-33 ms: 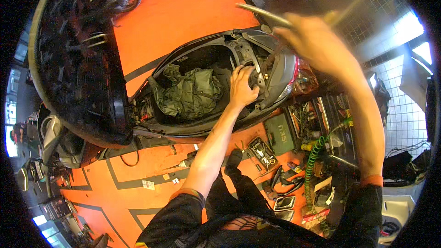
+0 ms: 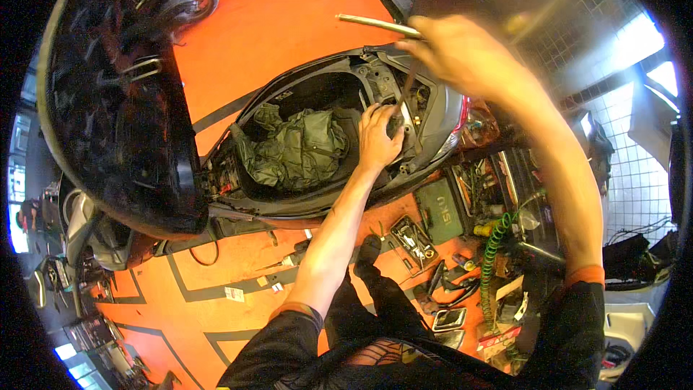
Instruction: The person works on the rear body panels and internal compartment of a motorcycle using a socket wrench and by hand, removing screws and adjusting the plastic fairings while another person assists.
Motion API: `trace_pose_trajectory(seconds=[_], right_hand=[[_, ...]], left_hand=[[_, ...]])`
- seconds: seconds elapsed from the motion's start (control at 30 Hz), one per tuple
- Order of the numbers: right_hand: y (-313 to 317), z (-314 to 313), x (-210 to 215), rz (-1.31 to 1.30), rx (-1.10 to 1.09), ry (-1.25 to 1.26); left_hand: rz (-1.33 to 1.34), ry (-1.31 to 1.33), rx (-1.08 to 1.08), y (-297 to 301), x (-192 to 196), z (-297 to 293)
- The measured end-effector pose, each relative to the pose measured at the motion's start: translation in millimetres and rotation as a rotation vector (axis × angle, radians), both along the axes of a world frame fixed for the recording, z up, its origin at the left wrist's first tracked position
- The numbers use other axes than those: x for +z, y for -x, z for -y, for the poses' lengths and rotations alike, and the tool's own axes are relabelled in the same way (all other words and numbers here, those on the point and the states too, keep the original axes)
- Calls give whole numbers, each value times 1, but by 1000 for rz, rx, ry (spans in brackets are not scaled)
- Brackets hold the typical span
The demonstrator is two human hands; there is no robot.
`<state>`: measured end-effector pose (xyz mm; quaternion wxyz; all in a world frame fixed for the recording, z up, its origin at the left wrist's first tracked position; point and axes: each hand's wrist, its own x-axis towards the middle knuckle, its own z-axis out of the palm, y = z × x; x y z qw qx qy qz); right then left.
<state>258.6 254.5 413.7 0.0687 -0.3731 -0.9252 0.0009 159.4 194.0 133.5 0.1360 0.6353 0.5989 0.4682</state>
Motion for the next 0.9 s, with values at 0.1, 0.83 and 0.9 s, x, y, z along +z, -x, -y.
trace_pose_trajectory(seconds=[0.1, 0.83, 0.9], right_hand=[[28, -4, -15, 36, 83, -78], [64, 17, -43, 51, 331, -48], [71, 12, -40, 110, 217, 26]], left_hand=[[-15, 28, -1, 5, -14, -3], [421, 110, -190, -2, -48, -2], [213, 202, -189, 6, -45, -6]])
